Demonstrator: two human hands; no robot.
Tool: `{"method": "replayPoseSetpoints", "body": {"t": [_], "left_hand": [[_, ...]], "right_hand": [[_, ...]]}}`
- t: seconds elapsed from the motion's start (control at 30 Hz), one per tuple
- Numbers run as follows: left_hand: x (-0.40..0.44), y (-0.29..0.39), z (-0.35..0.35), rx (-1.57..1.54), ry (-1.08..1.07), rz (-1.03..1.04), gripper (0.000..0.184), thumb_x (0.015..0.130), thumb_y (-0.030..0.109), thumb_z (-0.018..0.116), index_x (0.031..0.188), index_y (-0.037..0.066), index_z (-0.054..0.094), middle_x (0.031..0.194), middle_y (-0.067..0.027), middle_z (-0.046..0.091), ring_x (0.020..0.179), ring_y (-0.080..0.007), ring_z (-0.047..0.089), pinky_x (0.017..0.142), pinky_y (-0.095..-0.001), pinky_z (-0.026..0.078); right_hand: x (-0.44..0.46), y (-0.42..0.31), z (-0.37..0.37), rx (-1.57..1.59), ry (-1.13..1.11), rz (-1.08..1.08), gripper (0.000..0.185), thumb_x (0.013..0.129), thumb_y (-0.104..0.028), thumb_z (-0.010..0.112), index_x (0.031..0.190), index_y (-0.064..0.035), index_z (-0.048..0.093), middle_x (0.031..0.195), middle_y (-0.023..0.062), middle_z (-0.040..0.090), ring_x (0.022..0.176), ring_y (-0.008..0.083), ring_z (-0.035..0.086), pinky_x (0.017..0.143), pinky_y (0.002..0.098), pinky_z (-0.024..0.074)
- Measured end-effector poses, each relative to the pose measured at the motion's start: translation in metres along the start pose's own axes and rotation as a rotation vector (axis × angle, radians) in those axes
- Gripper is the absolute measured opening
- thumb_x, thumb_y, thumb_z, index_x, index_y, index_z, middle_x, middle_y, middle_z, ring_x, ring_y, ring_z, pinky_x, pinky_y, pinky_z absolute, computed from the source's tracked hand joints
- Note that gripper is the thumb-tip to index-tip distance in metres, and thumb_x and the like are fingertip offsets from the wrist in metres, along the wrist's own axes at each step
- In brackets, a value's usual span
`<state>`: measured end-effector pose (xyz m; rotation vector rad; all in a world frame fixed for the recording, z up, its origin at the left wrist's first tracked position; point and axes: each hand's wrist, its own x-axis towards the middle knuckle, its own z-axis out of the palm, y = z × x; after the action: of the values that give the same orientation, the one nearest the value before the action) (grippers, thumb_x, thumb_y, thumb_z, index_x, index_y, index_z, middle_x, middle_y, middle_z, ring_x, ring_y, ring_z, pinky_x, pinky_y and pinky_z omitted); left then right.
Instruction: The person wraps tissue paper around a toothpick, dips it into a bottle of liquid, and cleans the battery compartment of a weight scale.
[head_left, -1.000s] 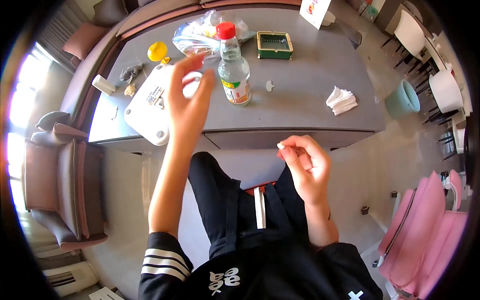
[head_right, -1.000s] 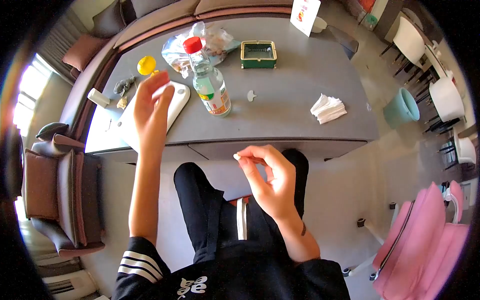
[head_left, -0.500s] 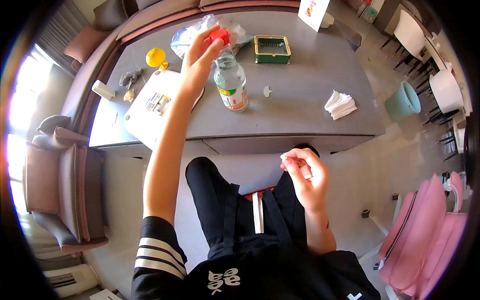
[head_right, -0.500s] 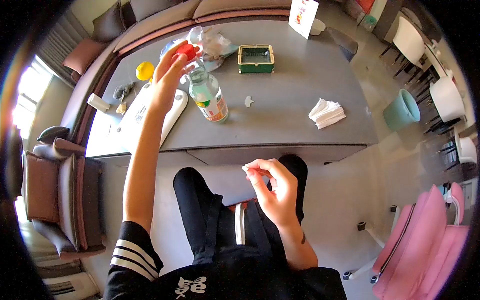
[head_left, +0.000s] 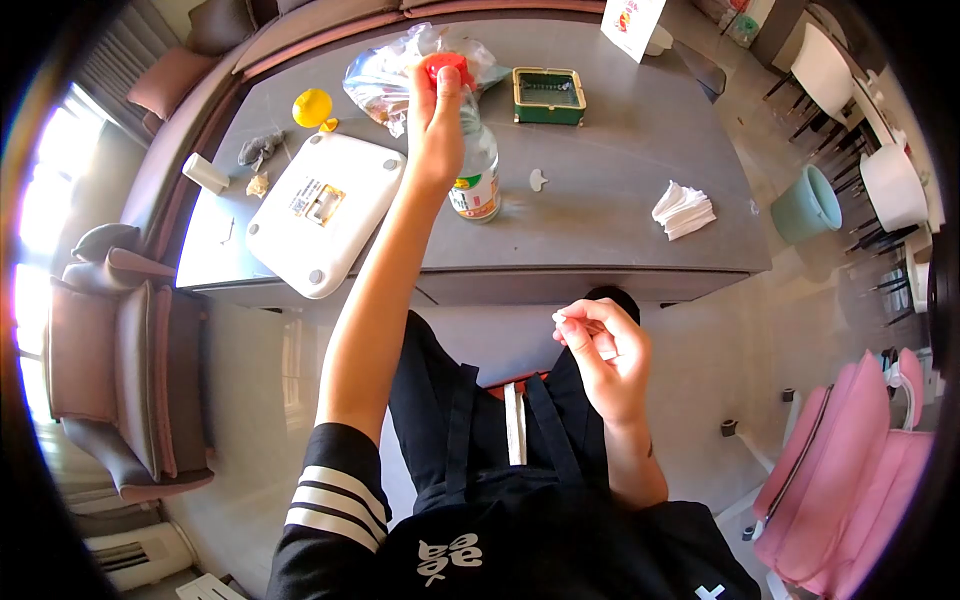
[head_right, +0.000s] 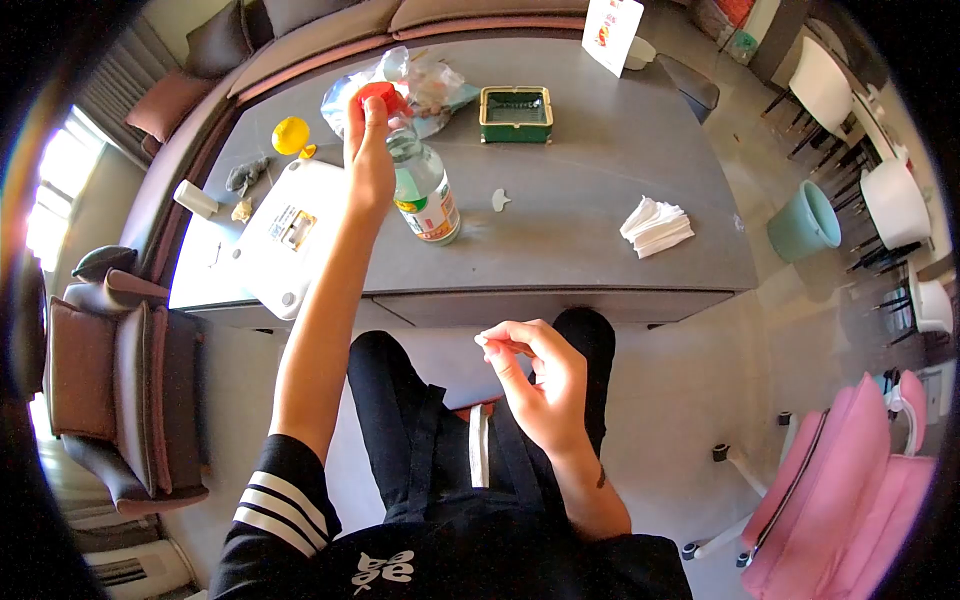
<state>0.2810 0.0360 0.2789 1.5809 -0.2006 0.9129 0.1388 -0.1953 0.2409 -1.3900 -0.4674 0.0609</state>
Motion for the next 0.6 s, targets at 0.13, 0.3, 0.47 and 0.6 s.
{"method": "replayPoseSetpoints", "body": {"t": [0.13, 0.3, 0.47, 0.6], "left_hand": [[-0.002, 0.000, 0.007, 0.033, 0.048, 0.040, 0.036, 0.100, 0.037, 0.038, 0.108, 0.004, 0.051, 0.093, -0.0057, 0.058, 0.089, -0.0143, 0.051, 0.084, -0.0299, 0.040], [-0.006, 0.002, 0.014, -0.023, 0.149, 0.075, 0.027, 0.097, 0.027, 0.048, 0.109, 0.003, 0.049, 0.091, -0.0059, 0.057, 0.082, -0.0128, 0.052, 0.077, -0.0270, 0.043], [-0.015, 0.005, 0.013, 0.028, 0.220, 0.058, 0.028, 0.090, 0.016, 0.062, 0.111, 0.003, 0.048, 0.097, -0.0059, 0.057, 0.088, -0.0126, 0.054, 0.079, -0.0265, 0.044], [-0.027, 0.027, 0.002, -0.131, 0.159, -0.054, 0.038, 0.089, 0.011, 0.060, 0.123, 0.001, 0.047, 0.111, -0.0089, 0.057, 0.104, -0.0142, 0.053, 0.090, -0.0268, 0.042]], "right_hand": [[0.000, 0.002, 0.004, 0.011, -0.002, 0.008, 0.007, 0.089, 0.000, 0.060, 0.095, 0.0036, 0.061, 0.086, 0.0054, 0.060, 0.075, 0.0118, 0.059, 0.072, 0.0240, 0.0484], [0.003, 0.004, 0.004, 0.036, -0.002, 0.018, 0.010, 0.087, -0.001, 0.061, 0.095, 0.0051, 0.061, 0.090, 0.0092, 0.064, 0.080, 0.0122, 0.061, 0.076, 0.0245, 0.0494], [0.028, 0.009, 0.007, 0.200, 0.094, 0.050, 0.012, 0.090, -0.005, 0.059, 0.099, 0.0035, 0.060, 0.086, 0.0075, 0.064, 0.078, 0.0112, 0.061, 0.073, 0.0243, 0.0498], [0.096, 0.032, 0.025, 0.223, 0.222, -0.055, 0.016, 0.092, -0.011, 0.059, 0.100, 0.0026, 0.059, 0.091, 0.0091, 0.066, 0.083, 0.0122, 0.062, 0.078, 0.0247, 0.0491]]}}
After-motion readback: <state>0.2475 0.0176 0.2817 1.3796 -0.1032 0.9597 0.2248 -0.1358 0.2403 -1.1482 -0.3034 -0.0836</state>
